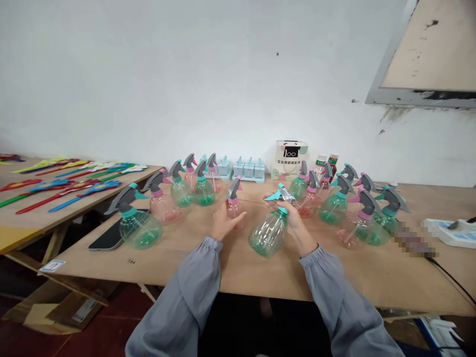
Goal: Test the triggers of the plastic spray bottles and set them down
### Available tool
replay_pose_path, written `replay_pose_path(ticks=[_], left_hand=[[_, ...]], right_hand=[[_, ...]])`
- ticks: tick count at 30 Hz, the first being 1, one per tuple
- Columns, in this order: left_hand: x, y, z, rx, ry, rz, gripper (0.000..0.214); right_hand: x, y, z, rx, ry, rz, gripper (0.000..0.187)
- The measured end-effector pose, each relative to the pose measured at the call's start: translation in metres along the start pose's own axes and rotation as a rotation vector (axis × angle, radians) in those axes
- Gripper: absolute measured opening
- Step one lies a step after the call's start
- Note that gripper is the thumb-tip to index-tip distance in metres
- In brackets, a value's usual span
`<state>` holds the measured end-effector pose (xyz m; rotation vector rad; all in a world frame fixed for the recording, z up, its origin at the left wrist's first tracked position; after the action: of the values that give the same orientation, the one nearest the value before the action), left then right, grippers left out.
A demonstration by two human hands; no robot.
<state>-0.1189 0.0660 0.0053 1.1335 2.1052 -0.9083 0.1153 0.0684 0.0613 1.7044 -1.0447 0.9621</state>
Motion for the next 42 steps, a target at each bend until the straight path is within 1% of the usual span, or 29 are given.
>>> replay_pose_path(ticks=[2,4,9,11,15,21,26,28,31,33,35,37,42], left_hand=[[0.002,-0.001,0.0,-0.018,-0.03,-0.019,0.071],[0.002,-0.002,-0.001,-0.024,-0.031,-0.022,0.072],[0.002,-0.001,0.0,-0.012,-0.026,-0.009,0.072],[0.001,-0.001,-0.001,-0.006,-0.023,-0.001,0.069],[0.0,-0.002,-0.001,-0.003,-0.036,-0.004,0.068],[-0.001,-0.001,-0.001,0.015,-0.036,0.012,0.07],[-0.003,-0.002,-0.001,0.025,-0.04,0.008,0.068],[-0.004,-0.002,-0.001,0.034,-0.048,0.008,0.068],[-0.007,-0.002,-0.001,0.035,-0.034,0.033,0.069],[-0.008,-0.002,-0.001,0.03,-0.027,0.046,0.069],[-0.009,-0.002,0.0,0.03,-0.036,0.044,0.067],[-0.009,-0.002,0.0,0.037,-0.051,0.037,0.067],[-0.009,-0.002,0.0,0.03,-0.055,0.04,0.067]], right_hand=[[0.001,-0.001,-0.001,0.005,0.008,0.01,0.018],[0.002,0.0,-0.001,0.018,0.013,0.036,0.015],[-0.004,0.011,0.0,0.098,0.055,0.081,0.023],[-0.004,0.013,0.001,0.109,0.04,0.086,0.021],[-0.003,0.009,0.001,0.063,0.01,0.043,0.015],[-0.007,0.015,0.002,0.107,0.063,0.033,0.021],[-0.002,0.01,0.004,0.031,0.024,0.011,0.017],[-0.003,0.01,0.005,0.02,0.035,-0.005,0.021],[-0.007,0.013,0.004,0.043,0.052,-0.026,0.026],[-0.007,0.012,0.004,0.04,0.036,-0.051,0.022],[-0.005,0.009,0.003,0.019,0.009,-0.061,0.016],[-0.004,0.006,0.003,-0.01,-0.006,-0.054,0.014],[-0.006,0.013,0.004,-0.002,0.03,-0.065,0.025]])
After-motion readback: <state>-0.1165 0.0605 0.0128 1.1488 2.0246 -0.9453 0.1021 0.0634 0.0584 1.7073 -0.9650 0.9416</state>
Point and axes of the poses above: each hand's wrist, its own z-axis away from the middle knuckle, its own y-axis out of the palm, x = y × z, the point moved 6 cm from there along -z, towards the middle knuckle, and after that the axes turned 7 degrees about z, right-handed, at the moved point
